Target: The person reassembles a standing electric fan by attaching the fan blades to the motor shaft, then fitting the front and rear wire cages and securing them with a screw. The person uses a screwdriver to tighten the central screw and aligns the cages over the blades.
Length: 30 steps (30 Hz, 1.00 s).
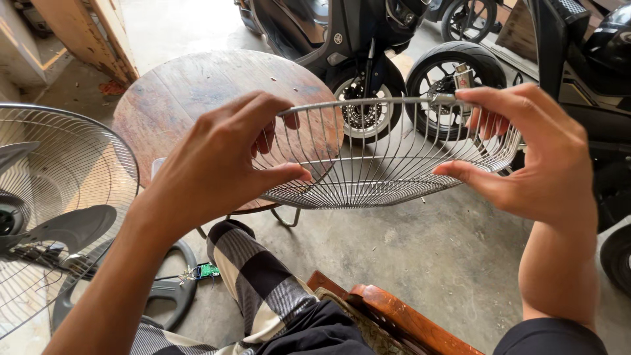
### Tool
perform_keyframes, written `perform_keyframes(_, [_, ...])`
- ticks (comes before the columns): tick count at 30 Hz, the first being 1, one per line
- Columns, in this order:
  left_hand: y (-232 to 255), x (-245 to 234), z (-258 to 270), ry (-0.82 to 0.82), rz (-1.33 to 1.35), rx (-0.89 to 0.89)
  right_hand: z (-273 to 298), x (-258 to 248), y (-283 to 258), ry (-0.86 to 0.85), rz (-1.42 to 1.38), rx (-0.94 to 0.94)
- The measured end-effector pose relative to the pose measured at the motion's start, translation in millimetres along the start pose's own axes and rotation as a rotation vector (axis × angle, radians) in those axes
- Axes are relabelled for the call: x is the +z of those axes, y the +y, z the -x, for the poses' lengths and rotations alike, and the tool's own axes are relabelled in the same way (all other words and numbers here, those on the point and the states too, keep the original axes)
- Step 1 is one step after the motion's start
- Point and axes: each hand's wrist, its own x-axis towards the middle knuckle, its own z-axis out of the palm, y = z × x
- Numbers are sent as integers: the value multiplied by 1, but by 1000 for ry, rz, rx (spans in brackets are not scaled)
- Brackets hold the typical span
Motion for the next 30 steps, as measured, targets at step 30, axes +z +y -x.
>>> perform_keyframes(30, [19, -92, 238, 601, 164, -939, -100, 223, -75, -89, -706, -125])
